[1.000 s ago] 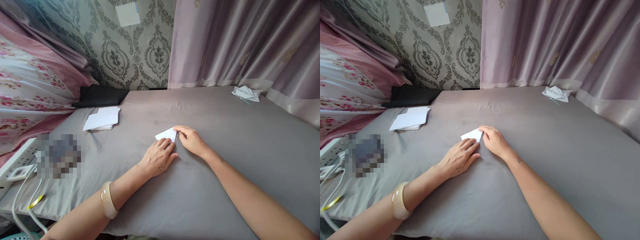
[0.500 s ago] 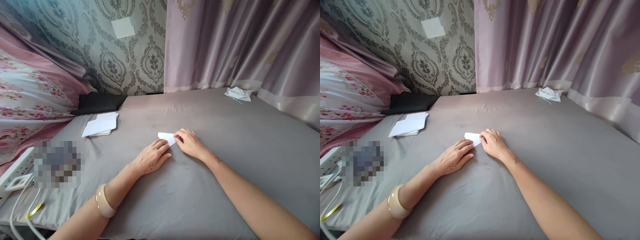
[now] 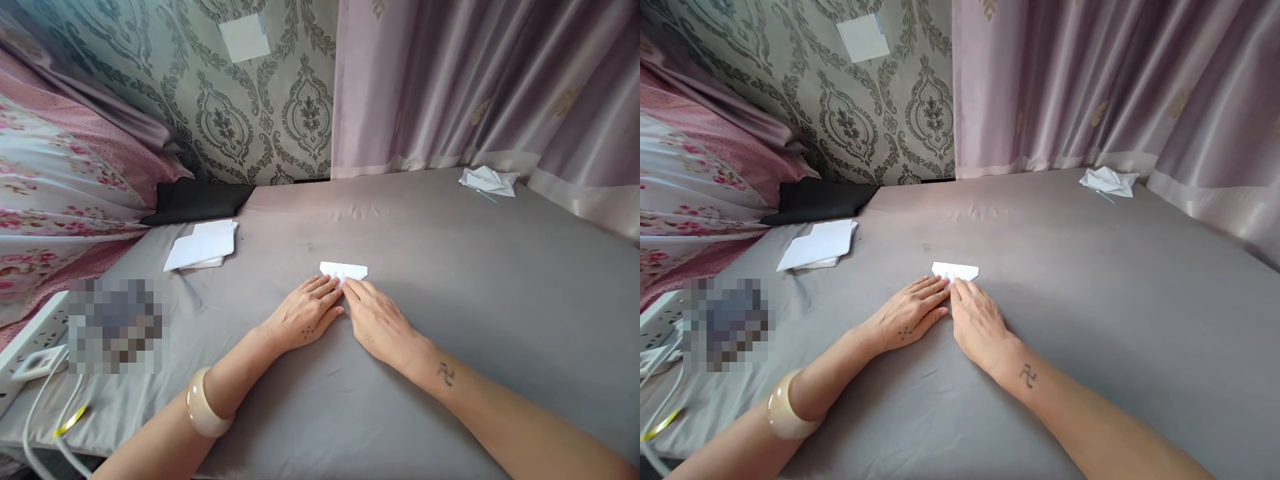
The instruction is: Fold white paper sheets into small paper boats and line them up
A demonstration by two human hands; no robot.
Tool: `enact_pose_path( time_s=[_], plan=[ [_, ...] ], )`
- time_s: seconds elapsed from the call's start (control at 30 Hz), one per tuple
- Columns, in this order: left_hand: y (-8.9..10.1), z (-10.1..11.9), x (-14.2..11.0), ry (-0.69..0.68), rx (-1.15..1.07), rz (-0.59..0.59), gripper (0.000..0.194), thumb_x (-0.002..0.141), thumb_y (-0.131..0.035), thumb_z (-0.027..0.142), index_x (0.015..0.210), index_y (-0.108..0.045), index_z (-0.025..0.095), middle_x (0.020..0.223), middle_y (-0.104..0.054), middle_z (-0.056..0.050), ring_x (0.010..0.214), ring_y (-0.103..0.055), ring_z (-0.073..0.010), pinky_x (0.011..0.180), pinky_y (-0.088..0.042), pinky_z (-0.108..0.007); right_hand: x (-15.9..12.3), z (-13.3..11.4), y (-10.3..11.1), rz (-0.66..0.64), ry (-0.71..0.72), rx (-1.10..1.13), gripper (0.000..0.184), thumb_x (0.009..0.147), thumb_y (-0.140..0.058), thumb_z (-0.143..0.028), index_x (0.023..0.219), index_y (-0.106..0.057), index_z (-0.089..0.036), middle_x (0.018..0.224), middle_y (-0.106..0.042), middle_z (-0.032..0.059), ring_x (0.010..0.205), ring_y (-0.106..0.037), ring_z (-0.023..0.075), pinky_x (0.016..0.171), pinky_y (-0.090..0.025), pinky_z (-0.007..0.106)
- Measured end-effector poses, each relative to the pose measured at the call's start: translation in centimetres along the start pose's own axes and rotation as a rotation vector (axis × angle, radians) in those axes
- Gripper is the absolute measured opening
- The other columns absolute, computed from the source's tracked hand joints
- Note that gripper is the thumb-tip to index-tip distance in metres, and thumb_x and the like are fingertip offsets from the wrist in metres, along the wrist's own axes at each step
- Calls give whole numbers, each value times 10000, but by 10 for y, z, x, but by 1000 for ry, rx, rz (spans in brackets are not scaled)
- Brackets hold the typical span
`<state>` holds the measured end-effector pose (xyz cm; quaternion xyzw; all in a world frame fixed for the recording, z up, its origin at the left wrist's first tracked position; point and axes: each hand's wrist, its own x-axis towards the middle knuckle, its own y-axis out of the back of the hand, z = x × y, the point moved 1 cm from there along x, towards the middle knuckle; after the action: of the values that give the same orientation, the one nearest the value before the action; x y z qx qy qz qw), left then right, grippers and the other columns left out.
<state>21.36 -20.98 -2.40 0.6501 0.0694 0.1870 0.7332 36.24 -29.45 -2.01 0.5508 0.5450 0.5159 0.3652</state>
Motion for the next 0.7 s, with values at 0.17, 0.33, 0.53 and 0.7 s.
enact_pose_path(
  time_s=[0.17,0.33,0.53,0.7],
  plan=[
    [7,-14,2,-32,-32,10,425,995,-334,385,1310,-526,174,1398,-529,-89,1305,-480,-204,1112,-378,-371,5,6,1,10,26,-83,263,899,-400,-102,1060,-606,-128,1015,-616,112,891,-565,233,768,-468,361],
    [6,-17,2,-22,31,22,410,997,-332,374,1307,-543,208,1388,-542,-58,1297,-489,-221,1108,-375,-409,4,4,0,68,39,-97,317,946,-390,-209,1195,-563,-119,1054,-613,118,936,-558,244,782,-451,374],
    [2,-31,5,76,141,111,377,986,-359,371,1223,-598,202,1299,-615,-69,1197,-561,-245,1025,-417,-429,6,5,2,58,50,-96,330,946,-395,-238,1210,-558,-128,1032,-618,112,917,-549,241,767,-450,384],
    [15,-43,19,178,158,68,316,970,-387,312,1033,-672,190,1115,-681,-97,1009,-618,-252,857,-474,-408,10,7,4,41,52,-95,295,946,-389,-228,1145,-592,-148,1015,-614,102,907,-549,237,757,-443,378]
  ],
)
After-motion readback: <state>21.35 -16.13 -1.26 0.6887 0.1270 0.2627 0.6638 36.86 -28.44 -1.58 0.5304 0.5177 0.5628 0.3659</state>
